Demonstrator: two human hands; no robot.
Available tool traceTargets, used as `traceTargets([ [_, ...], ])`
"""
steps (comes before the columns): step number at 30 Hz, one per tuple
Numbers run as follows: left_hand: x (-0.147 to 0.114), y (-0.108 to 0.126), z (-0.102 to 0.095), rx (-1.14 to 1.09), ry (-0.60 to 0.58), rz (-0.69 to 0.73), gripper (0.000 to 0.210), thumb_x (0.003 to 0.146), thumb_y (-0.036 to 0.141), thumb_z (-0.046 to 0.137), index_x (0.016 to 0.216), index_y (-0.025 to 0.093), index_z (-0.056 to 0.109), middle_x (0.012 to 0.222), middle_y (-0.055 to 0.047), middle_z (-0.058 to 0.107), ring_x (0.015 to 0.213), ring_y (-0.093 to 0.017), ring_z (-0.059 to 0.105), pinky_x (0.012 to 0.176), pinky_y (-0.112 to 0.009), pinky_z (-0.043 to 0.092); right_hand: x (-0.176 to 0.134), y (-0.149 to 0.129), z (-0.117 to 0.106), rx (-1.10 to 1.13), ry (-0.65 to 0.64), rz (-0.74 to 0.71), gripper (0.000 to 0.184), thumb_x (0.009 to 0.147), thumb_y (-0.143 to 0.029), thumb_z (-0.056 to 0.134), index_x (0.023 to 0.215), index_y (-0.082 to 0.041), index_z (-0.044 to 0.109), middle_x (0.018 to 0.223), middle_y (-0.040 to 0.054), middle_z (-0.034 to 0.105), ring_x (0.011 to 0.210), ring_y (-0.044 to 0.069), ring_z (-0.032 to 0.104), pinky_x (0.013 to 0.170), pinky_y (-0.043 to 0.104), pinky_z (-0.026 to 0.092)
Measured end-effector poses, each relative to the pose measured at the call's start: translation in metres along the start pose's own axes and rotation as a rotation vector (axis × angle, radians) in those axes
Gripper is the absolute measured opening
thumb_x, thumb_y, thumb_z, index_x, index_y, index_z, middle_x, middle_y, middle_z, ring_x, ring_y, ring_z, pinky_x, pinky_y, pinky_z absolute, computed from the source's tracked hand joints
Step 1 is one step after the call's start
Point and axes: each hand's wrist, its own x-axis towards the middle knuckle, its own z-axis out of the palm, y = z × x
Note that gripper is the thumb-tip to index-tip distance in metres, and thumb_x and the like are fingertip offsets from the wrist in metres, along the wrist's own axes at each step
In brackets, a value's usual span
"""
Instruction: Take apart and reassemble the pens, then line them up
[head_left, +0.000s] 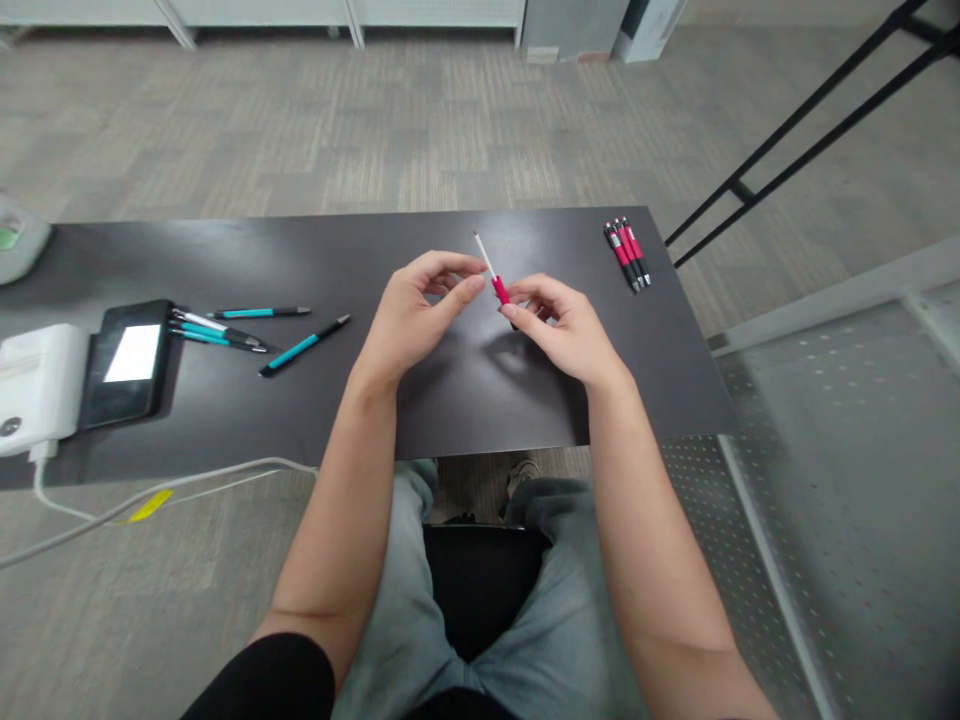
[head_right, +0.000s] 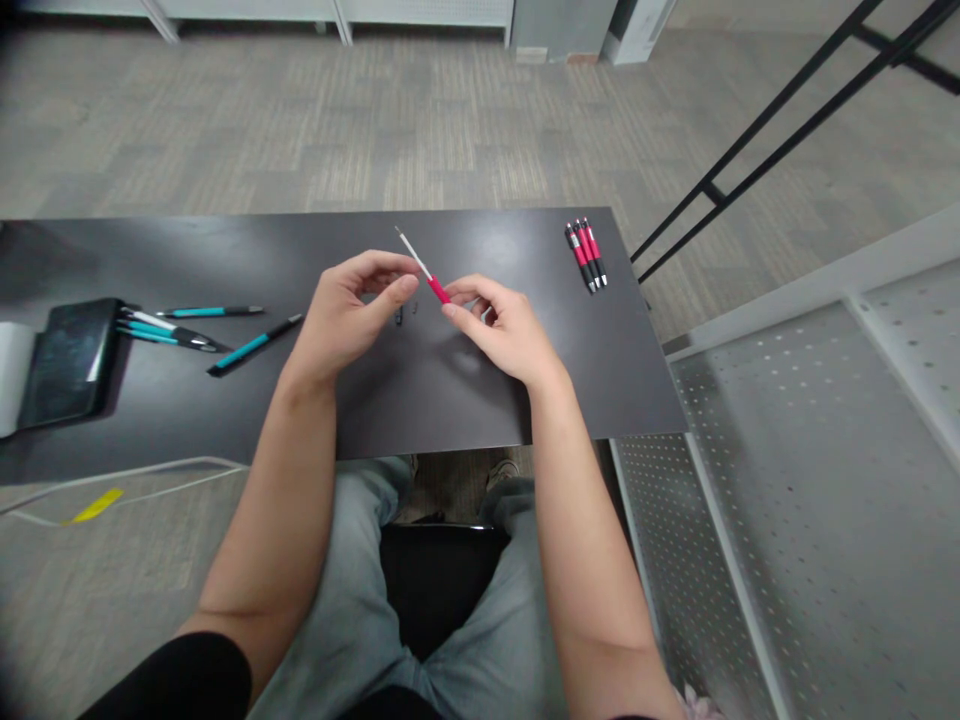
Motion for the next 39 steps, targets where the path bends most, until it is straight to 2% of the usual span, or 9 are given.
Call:
traceTargets([
  [4,-0.004,-0.007,-0.005,0.393,0.013,-0.106,0.016,0.107,0.04,0.081,0.116,0.03,0.089,0.124,-0.009,0.083,0.109,-0.03,0.074,0.108,-0.05,0.058,0.0,0.003,-0.001,0.006,0.015,-0.003,0.061,0.097,-0.087,0.086,0.119,-0.03,0.086,0.104,0.004,0.082,0.083,0.022,0.065,0.08,0.038,0.059],
  [6,-0.006,-0.008,-0.003,0.589,0.0,-0.17,0.016,0.105,0.031,0.082,0.119,0.032,0.09,0.13,-0.01,0.08,0.124,-0.037,0.07,0.116,-0.058,0.051,0.0,0.004,-0.002,0.001,0.017,0.003,0.063,0.096,-0.088,0.086,0.119,-0.03,0.086,0.104,0.0041,0.081,0.082,0.022,0.064,0.079,0.038,0.058],
  [11,-0.011,-0.005,0.007,0.733,-0.084,-0.2,0.014,0.106,0.03,0.082,0.115,0.033,0.092,0.135,-0.012,0.08,0.139,-0.042,0.061,0.121,-0.064,0.044,0.0,0.002,-0.002,0.007,0.018,-0.005,0.063,0.096,-0.088,0.086,0.117,-0.029,0.086,0.103,0.0041,0.08,0.08,0.021,0.063,0.076,0.037,0.057],
  [14,-0.01,-0.015,0.011,0.642,-0.014,-0.125,0.004,0.099,0.029,0.09,0.098,0.032,0.092,0.126,-0.011,0.083,0.133,-0.042,0.062,0.122,-0.067,0.041,-0.001,-0.001,-0.002,-0.006,0.02,0.011,0.061,0.097,-0.087,0.086,0.118,-0.029,0.086,0.103,0.0039,0.081,0.081,0.021,0.064,0.077,0.037,0.057],
  [17,-0.004,-0.03,0.011,0.402,0.111,-0.075,0.011,0.09,0.035,0.1,0.089,0.031,0.09,0.11,-0.009,0.085,0.118,-0.039,0.069,0.121,-0.066,0.044,-0.003,-0.003,-0.004,-0.035,0.018,0.045,0.055,0.098,-0.081,0.088,0.119,-0.029,0.087,0.103,0.0042,0.082,0.082,0.022,0.066,0.078,0.038,0.058],
  [21,0.005,-0.034,0.004,-0.09,0.209,-0.092,0.034,0.101,0.063,0.092,0.104,0.029,0.088,0.101,-0.007,0.086,0.1,-0.028,0.079,0.102,-0.045,0.062,-0.004,-0.004,-0.007,-0.088,0.003,0.062,0.041,0.102,-0.067,0.088,0.118,-0.029,0.087,0.102,0.0047,0.084,0.079,0.023,0.065,0.077,0.04,0.058],
  [23,0.008,-0.028,0.001,-0.21,0.255,-0.103,0.042,0.102,0.069,0.09,0.109,0.027,0.086,0.102,-0.007,0.087,0.101,-0.026,0.083,0.094,-0.038,0.065,-0.004,-0.004,-0.009,-0.118,-0.012,0.053,0.036,0.103,-0.063,0.088,0.116,-0.029,0.087,0.102,0.0046,0.085,0.078,0.023,0.065,0.076,0.04,0.057],
  [33,0.007,-0.022,0.0,-0.254,0.272,-0.102,0.045,0.099,0.068,0.096,0.109,0.027,0.083,0.109,-0.009,0.09,0.109,-0.026,0.088,0.096,-0.037,0.071,-0.002,-0.003,-0.007,-0.144,-0.062,0.022,0.024,0.104,-0.053,0.088,0.112,-0.03,0.087,0.097,0.0038,0.083,0.077,0.024,0.065,0.076,0.041,0.056],
  [39,0.007,-0.02,0.0,-0.265,0.255,-0.103,0.046,0.093,0.068,0.101,0.107,0.027,0.085,0.111,-0.009,0.091,0.111,-0.027,0.088,0.101,-0.039,0.071,-0.003,-0.002,-0.009,-0.15,-0.052,0.018,0.027,0.104,-0.057,0.087,0.112,-0.031,0.087,0.097,0.004,0.084,0.078,0.025,0.066,0.075,0.042,0.056],
])
